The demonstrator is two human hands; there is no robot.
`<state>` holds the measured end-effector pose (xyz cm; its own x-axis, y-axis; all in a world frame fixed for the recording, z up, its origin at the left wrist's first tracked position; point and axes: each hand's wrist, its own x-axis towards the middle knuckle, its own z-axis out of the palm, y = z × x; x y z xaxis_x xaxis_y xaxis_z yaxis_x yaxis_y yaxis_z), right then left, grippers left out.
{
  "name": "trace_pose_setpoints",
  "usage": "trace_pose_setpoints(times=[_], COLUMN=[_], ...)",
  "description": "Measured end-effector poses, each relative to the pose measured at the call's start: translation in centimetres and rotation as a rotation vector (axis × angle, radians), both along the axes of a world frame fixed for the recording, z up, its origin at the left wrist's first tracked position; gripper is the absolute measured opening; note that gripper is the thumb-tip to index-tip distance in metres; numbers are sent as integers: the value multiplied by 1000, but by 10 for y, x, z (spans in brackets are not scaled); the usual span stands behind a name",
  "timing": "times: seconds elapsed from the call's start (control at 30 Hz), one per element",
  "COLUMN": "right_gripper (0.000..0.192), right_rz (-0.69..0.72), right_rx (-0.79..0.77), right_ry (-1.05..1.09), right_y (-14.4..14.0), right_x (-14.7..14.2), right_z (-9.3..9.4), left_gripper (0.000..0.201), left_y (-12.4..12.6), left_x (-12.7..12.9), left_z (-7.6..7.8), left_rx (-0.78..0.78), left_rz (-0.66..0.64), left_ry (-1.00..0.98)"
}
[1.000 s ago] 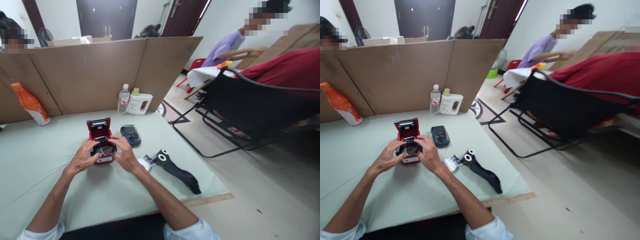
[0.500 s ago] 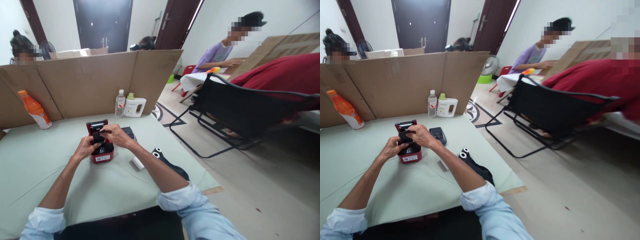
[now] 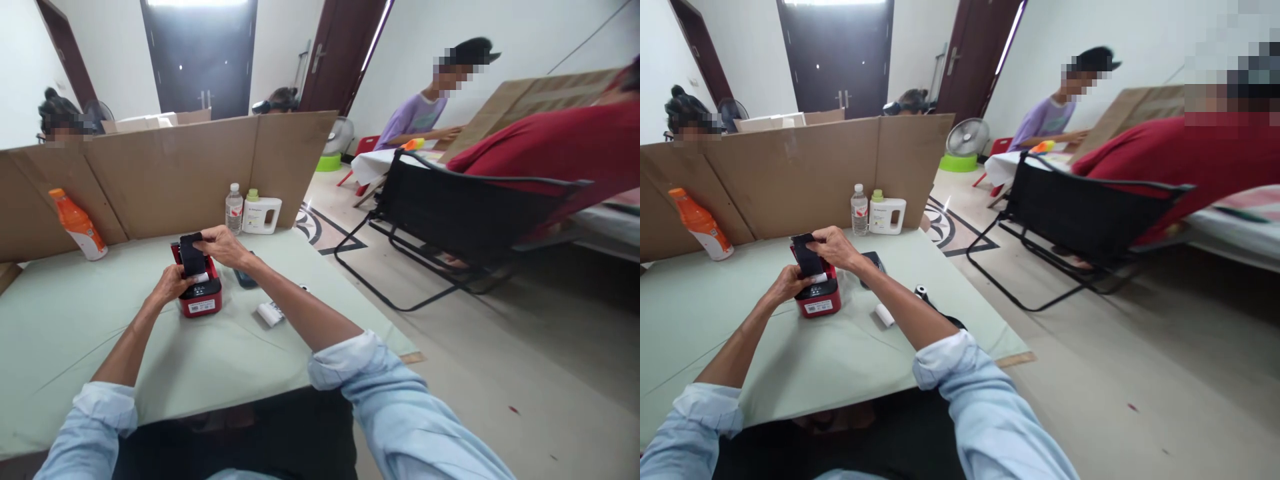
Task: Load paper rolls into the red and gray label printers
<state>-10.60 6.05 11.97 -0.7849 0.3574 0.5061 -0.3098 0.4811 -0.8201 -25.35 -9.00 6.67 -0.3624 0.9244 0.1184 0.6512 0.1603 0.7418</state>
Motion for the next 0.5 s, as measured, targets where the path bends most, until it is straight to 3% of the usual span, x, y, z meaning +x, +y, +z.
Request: trace_pose_setpoints(times=[0.1,0.33,0.5], right_gripper=[31,26,21], right_rz=[-21,-10,-62], right_rx=[17,-37,-51], right_ry=[-13,-4,17], right_y=[2,6,13], right_x=[-3,1,5], right_z=[2,15,32], left_gripper=[28,34,41], left_y=[6,6,7], left_x=[-2,-1,-5], left_z=[-1,1,8], left_rx=[-18,17,154], left_rz=[20,-5,48], left_ry=[21,-47,-99])
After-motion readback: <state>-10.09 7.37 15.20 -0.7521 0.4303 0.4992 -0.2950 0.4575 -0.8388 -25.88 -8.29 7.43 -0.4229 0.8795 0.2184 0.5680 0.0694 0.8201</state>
